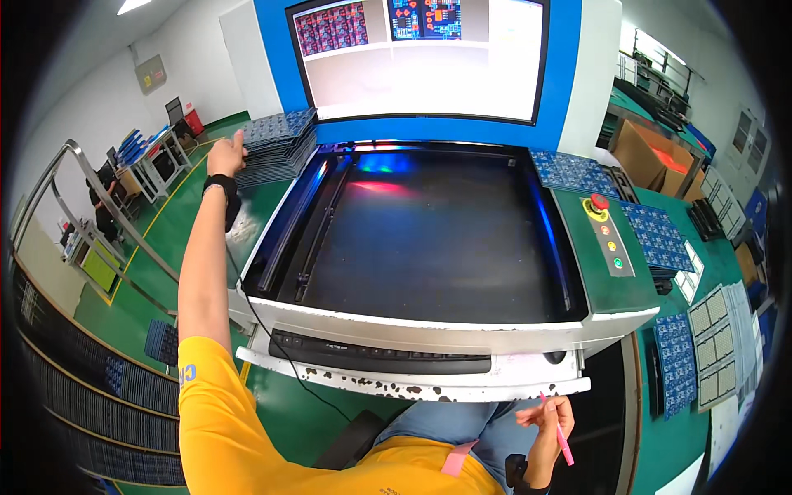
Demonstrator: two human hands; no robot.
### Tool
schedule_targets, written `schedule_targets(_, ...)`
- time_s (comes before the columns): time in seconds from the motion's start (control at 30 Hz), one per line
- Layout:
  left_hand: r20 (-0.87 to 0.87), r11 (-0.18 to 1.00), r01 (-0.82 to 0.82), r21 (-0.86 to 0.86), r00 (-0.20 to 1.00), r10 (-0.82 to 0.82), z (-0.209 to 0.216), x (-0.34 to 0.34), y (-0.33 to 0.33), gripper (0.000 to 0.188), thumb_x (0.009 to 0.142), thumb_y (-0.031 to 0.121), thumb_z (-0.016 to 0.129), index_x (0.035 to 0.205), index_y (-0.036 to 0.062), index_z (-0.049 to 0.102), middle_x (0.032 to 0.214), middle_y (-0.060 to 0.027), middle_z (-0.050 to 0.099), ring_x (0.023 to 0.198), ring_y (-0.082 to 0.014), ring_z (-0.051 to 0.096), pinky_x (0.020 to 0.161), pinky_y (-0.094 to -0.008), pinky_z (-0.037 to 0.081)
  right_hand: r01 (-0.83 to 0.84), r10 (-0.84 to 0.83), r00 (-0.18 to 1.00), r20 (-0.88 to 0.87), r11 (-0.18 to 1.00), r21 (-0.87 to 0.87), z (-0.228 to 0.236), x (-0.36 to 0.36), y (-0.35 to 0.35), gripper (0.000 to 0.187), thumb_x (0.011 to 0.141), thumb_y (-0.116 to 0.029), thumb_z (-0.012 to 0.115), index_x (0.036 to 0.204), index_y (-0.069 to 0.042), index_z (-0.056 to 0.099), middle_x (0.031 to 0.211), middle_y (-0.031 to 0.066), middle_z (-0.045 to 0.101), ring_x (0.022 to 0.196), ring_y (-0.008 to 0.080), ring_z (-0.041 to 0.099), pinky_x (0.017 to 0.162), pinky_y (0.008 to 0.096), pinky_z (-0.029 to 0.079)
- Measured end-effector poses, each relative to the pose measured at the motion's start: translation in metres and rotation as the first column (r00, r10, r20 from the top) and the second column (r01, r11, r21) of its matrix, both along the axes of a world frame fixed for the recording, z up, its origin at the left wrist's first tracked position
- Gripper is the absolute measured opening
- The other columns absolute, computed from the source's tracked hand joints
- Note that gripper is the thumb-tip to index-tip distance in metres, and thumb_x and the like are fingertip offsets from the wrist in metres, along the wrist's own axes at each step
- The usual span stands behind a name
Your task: Inspecting printed circuit boards using an automated machine and organizing them into stacks.
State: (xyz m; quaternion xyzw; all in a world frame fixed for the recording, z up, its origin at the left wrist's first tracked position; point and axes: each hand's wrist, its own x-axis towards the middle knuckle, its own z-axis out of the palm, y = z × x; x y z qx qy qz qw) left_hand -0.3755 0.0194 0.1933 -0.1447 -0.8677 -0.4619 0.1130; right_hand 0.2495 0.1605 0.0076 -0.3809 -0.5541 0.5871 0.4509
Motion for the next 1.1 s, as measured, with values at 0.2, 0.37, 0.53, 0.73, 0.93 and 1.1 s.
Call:
schedule_targets(0.2,-0.753,0.912,-0.02,-0.41,0.572,-0.326,0.008,0.072,0.049,0.026,0.091,0.032,0.046,0.097,0.0113,0.061,0.109,-0.0121,0.059,0.096,-0.03,0.057,0.079,-0.0384,0.045,-0.016,0.017,1.0,0.01,0.998,-0.057,-0.013,0.002,0.012,0.021,0.091,-0.023,0.047,0.081,-0.005,0.046,0.061,0.0114,0.06,0.05,0.0135,0.057,0.048,0.0214,0.043)
schedule_targets(0.37,-0.547,0.622,-0.082,-0.778,0.575,-0.609,-0.006,0.077,0.052,0.027,0.092,0.032,0.044,0.11,0.0144,0.054,0.133,-0.0101,0.044,0.12,-0.0312,0.043,0.097,-0.0434,0.037,-0.014,0.015,0.998,0.063,1.0,-0.01,-0.012,-0.005,0.009,0.012,0.084,-0.01,0.054,0.093,-0.001,0.051,0.067,0.0072,0.059,0.059,0.012,0.056,0.053,0.0219,0.043)
schedule_targets(0.53,-0.53,0.676,-0.056,-0.735,0.669,-0.521,-0.007,0.072,0.062,0.029,0.092,0.032,0.044,0.11,0.0115,0.054,0.131,-0.0151,0.045,0.121,-0.032,0.042,0.098,-0.0413,0.035,-0.085,-0.268,0.795,0.544,0.839,0.538,-0.026,-0.004,0.022,0.054,0.068,0.006,0.056,0.12,0.001,0.046,0.079,0.0095,0.049,0.075,0.0227,0.049,0.071,0.0317,0.043)
schedule_targets(0.73,-0.605,0.76,0.299,-0.577,0.469,-0.643,0.018,0.165,0.065,0.029,0.088,0.019,0.053,0.113,0.0039,0.054,0.13,-0.0169,0.046,0.119,-0.0333,0.044,0.099,-0.0368,0.034,-0.124,-0.477,0.501,0.722,0.786,0.606,-0.036,-0.033,0.046,0.074,0.059,-0.005,0.064,0.128,0.005,0.038,0.093,0.0179,0.053,0.091,0.0353,0.048,0.083,0.0444,0.036)
schedule_targets(0.93,-0.315,0.516,0.756,-0.403,0.415,-0.854,0.015,0.34,0.0,0.028,0.087,0.018,0.049,0.106,-0.003,0.056,0.112,-0.0157,0.057,0.109,-0.0246,0.051,0.1,-0.0397,0.031,-0.144,-0.464,0.446,0.765,0.807,0.573,-0.051,-0.025,0.053,0.061,0.063,-0.016,0.063,0.121,-0.003,0.047,0.093,0.0157,0.053,0.098,0.0335,0.046,0.095,0.0513,0.029)
schedule_targets(1.1,0.013,-0.328,0.809,-0.488,-0.369,-0.929,-0.025,0.417,-0.007,0.039,0.086,0.031,0.06,0.113,0.0031,0.057,0.099,-0.0127,0.065,0.097,-0.0346,0.059,0.095,-0.054,0.034,-0.055,-0.462,0.66,0.592,0.757,0.651,-0.037,0.013,0.032,0.043,0.072,-0.013,0.061,0.113,-0.007,0.054,0.094,0.012,0.051,0.097,0.0333,0.046,0.099,0.0553,0.029)
